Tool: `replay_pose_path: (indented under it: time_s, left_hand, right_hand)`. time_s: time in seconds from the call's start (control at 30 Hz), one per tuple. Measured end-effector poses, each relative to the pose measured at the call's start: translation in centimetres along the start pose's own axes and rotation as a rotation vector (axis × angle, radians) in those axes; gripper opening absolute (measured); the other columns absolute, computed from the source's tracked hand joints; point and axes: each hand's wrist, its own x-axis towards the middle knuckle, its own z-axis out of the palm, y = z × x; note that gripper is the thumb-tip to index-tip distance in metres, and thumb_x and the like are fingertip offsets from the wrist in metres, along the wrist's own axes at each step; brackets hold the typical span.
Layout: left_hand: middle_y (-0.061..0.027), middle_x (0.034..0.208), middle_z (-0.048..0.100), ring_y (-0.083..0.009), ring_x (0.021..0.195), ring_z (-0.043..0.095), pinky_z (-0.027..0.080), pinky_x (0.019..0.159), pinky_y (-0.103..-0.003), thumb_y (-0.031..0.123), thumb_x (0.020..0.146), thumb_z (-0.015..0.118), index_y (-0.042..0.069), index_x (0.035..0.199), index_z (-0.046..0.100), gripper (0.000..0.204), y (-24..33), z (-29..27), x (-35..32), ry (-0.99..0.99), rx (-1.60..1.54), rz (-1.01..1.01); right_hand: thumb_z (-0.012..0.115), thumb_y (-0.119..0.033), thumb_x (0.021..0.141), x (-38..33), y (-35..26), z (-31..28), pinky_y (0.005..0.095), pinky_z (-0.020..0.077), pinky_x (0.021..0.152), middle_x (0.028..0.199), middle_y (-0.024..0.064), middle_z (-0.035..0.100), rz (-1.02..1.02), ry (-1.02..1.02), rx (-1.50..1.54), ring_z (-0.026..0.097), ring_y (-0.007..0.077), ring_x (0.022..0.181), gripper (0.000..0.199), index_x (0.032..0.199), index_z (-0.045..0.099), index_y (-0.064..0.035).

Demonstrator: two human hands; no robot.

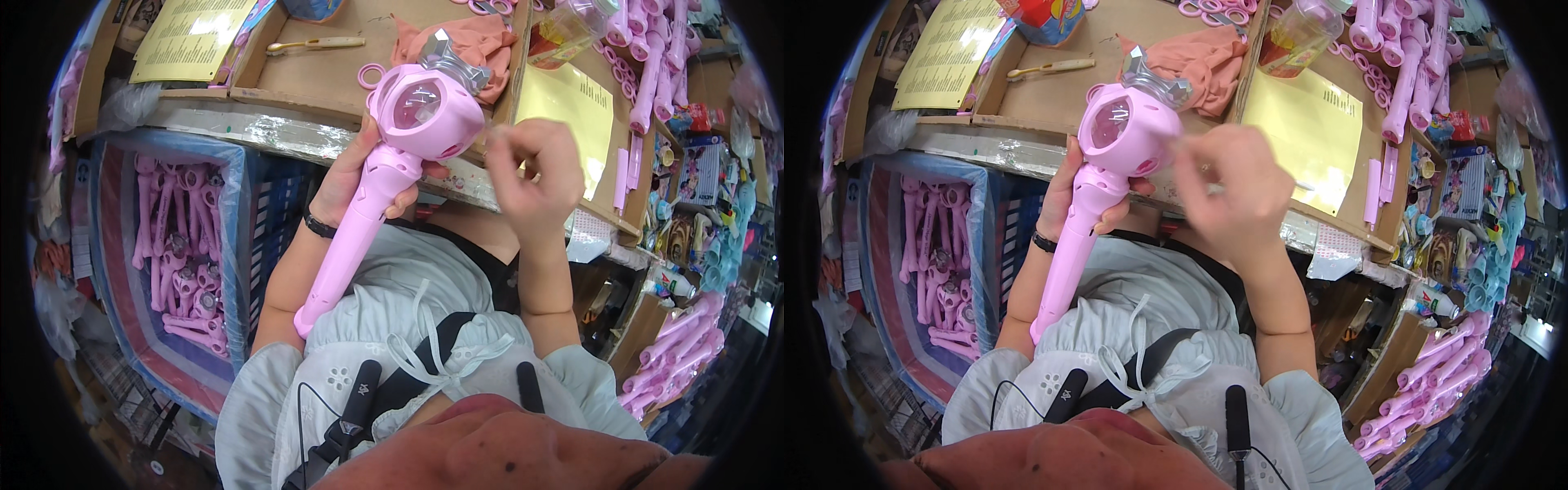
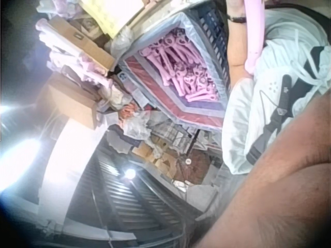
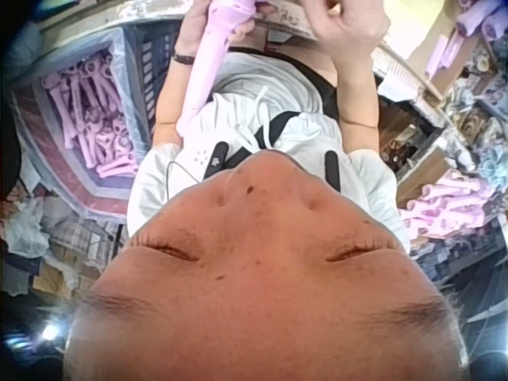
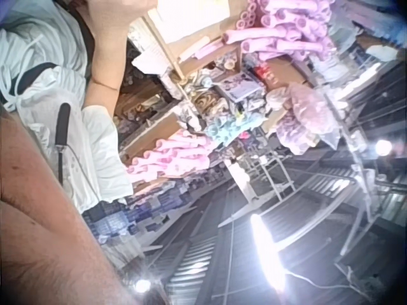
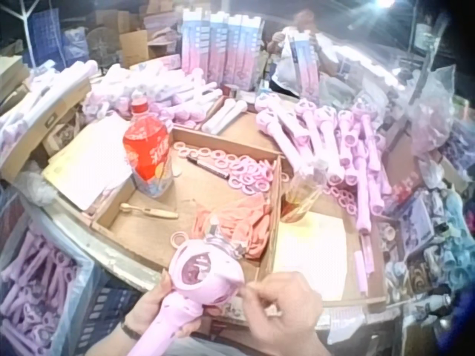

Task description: The person assembles pink light sticks by inserting a small metal piece into the top, wiping the surface with a cloth, and using a wooden stick to clean or adjust the interior. They repeat this process on multiple units, handling each one individually and placing finished items aside.

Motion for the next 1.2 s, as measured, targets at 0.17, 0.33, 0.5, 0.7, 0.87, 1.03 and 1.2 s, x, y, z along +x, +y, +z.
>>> replay_pose_path:
  time_s: [0.17,0.33,0.5,0.7,0.87,1.03,1.2]
  left_hand:
    - [-0.0308,0.105,0.058,-0.0187,0.050,0.056,0.040,0.035,-0.023,0.066,0.089,0.034,-0.002,0.131,0.039,0.080,0.0,-0.1,0.0,0.022,-0.019,-0.008]
    - [-0.0308,0.105,0.058,-0.0190,0.051,0.057,0.042,0.035,-0.023,0.065,0.089,0.034,0.000,0.132,0.038,0.079,0.1,0.0,0.0,0.010,-0.003,-0.019]
    - [-0.0306,0.103,0.059,-0.0198,0.050,0.058,0.042,0.035,-0.024,0.066,0.088,0.034,0.000,0.131,0.038,0.079,0.0,0.0,0.0,-0.011,0.007,0.002]
    - [-0.0303,0.104,0.058,-0.0212,0.053,0.059,0.044,0.037,-0.025,0.064,0.089,0.036,0.000,0.132,0.036,0.077,-0.2,-0.7,0.1,-0.045,-0.013,0.004]
    - [-0.0321,0.111,0.055,-0.0228,0.060,0.063,0.049,0.042,-0.026,0.060,0.091,0.038,0.003,0.136,0.031,0.073,-0.1,-1.3,0.2,-0.166,-0.073,-0.020]
    - [-0.0325,0.112,0.054,-0.0232,0.059,0.062,0.048,0.042,-0.027,0.060,0.090,0.039,0.003,0.137,0.031,0.074,-0.2,-1.5,0.1,-0.153,-0.081,-0.031]
    - [-0.0324,0.113,0.054,-0.0232,0.057,0.060,0.047,0.042,-0.027,0.060,0.090,0.039,0.002,0.137,0.031,0.074,-0.2,-1.5,0.2,-0.159,-0.093,-0.017]
  right_hand:
    - [0.073,-0.001,0.068,0.0,0.2,0.4,0.0277,0.0457,0.047,0.070,0.0063,0.059,0.034,0.011,-0.056,0.057,0.0180,0.056,0.016,0.077,0.061,-0.0050]
    - [0.074,0.000,0.067,-0.1,0.3,0.3,0.0278,0.0460,0.045,0.071,0.0071,0.060,-0.098,-0.004,-0.028,0.058,0.0182,0.057,0.018,0.078,0.061,-0.0046]
    - [0.074,0.000,0.067,-0.2,-0.2,0.5,0.0275,0.0458,0.045,0.070,0.0072,0.059,-0.083,-0.013,0.004,0.057,0.0179,0.057,0.018,0.079,0.061,-0.0045]
    - [0.074,-0.001,0.068,-0.2,-0.5,0.2,0.0282,0.0447,0.045,0.069,0.0072,0.059,-0.070,0.053,-0.043,0.056,0.0186,0.055,0.017,0.078,0.061,-0.0039]
    - [0.074,-0.001,0.069,-0.5,-0.3,0.5,0.0278,0.0444,0.045,0.068,0.0076,0.058,-0.048,-0.016,0.007,0.055,0.0182,0.054,0.017,0.078,0.061,-0.0035]
    - [0.074,-0.001,0.068,-0.8,-0.2,0.8,0.0280,0.0443,0.044,0.068,0.0082,0.058,-0.086,0.002,0.018,0.055,0.0195,0.054,0.017,0.079,0.061,-0.0032]
    - [0.075,-0.001,0.068,-0.8,-0.3,0.8,0.0286,0.0440,0.043,0.068,0.0078,0.059,-0.166,0.014,0.010,0.056,0.0194,0.054,0.018,0.078,0.060,-0.0033]
